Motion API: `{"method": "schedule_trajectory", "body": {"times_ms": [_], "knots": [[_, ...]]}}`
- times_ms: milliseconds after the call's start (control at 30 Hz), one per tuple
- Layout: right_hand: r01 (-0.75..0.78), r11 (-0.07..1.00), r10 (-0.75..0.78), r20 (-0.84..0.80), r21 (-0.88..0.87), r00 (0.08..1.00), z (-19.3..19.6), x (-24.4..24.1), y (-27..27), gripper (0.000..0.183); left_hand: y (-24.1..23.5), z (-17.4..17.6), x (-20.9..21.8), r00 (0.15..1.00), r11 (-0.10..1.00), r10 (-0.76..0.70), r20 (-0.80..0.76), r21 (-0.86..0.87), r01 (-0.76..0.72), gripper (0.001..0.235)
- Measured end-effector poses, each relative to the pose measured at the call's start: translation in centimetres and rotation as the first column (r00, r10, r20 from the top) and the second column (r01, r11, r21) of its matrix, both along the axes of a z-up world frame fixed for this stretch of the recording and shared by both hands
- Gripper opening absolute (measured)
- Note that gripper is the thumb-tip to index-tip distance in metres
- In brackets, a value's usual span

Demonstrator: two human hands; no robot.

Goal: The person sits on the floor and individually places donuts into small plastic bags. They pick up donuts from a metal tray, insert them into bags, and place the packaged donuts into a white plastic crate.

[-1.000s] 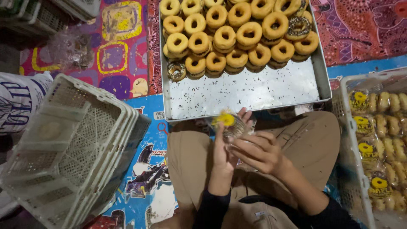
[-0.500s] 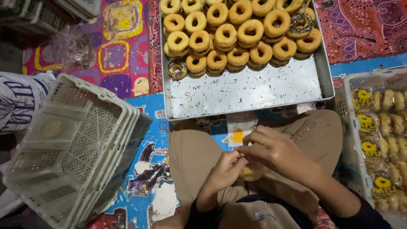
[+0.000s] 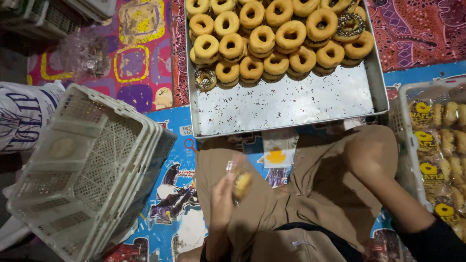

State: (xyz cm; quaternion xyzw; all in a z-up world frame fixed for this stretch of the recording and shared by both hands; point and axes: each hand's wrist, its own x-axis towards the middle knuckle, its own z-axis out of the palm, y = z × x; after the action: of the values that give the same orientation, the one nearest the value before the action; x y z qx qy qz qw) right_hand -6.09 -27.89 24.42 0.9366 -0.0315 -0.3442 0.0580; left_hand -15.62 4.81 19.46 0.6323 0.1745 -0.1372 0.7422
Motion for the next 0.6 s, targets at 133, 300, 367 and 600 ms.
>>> {"method": "schedule_trajectory", "body": {"times_ms": [133, 300, 367, 600], "knots": [[-0.706, 0.708, 0.292, 0.895, 0.034, 0.336, 1.2, -3.7, 4.6, 0.055, -4.4, 1.8, -0.2, 0.838, 0.907, 0.411, 0.360, -0.251, -0.337, 0.063], [-0.491, 0.512, -0.287, 0.680, 0.704, 0.675, 0.4, -5.9, 11.8, 0.088, -10.5, 6.4, -1.0, 0.592, 0.961, 0.171, 0.788, -0.001, -0.277, 0.064], [-0.368, 0.367, -0.303, 0.484, 0.854, 0.821, -0.2, -5.2, 11.9, 0.082, -7.9, 8.0, -1.3, 0.709, 0.964, 0.082, 0.701, 0.124, -0.234, 0.080], [-0.037, 0.224, -0.244, 0.093, 0.974, 0.965, -3.5, -6.8, 11.5, 0.071, -3.3, 3.9, 2.4, 0.879, 0.994, 0.015, 0.477, -0.098, 0.037, 0.020]]}}
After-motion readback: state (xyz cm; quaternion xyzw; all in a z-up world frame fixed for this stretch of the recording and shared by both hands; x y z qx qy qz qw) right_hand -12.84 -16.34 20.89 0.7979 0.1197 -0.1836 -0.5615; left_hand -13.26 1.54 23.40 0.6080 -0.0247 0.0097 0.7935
